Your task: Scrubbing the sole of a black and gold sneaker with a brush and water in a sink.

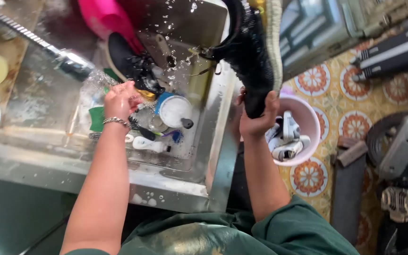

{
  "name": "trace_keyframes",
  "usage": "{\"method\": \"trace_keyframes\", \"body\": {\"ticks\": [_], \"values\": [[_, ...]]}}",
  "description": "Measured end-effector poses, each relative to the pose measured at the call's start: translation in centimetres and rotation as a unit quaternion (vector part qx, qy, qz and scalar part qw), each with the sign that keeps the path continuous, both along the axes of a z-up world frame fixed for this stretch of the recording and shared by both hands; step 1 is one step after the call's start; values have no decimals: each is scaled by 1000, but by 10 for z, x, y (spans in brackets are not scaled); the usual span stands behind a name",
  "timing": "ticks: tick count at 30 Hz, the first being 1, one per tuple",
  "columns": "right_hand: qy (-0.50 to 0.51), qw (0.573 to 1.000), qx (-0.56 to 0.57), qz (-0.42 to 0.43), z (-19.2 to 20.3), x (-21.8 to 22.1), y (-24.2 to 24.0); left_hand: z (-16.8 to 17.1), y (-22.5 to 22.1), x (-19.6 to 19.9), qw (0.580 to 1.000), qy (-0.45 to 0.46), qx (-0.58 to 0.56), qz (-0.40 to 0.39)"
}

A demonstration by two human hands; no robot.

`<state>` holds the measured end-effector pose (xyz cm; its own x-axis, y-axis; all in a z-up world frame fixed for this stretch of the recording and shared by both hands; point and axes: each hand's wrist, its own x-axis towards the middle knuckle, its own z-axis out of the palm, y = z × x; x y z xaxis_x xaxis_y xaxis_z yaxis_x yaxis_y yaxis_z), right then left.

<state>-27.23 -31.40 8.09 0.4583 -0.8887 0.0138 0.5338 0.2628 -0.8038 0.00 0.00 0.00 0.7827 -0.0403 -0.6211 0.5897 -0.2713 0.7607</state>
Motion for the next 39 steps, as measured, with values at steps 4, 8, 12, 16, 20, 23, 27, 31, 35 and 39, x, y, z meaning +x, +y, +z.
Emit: {"method": "trace_keyframes", "body": {"ticks": [4,8,12,16,20,23,27,31,35,39], "values": [[-12,983,170,-61,11,-84,-73,-16,8,-13,968,-141,99,-182],[114,970,182,-117,-26,-152,-122,8,-19,-42,930,-216,58,-291],[281,920,237,-138,-128,-205,-145,91,-95,-103,894,-197,99,-391],[342,886,284,-132,-220,-210,-140,152,-177,-167,857,-248,66,-446],[410,854,308,-90,-303,-188,-141,153,-211,-195,844,-241,196,-436],[450,844,290,-39,-334,-153,-146,152,-219,-195,829,-261,246,-429],[532,795,280,79,-297,-78,-155,148,-222,-192,814,-258,300,-424],[528,775,341,64,-328,-14,-173,154,-225,-189,815,-236,310,-429],[542,772,301,138,-340,37,-186,151,-227,-189,818,-220,315,-429],[554,776,188,236,-384,62,-172,156,-230,-187,823,-216,304,-429]]}}
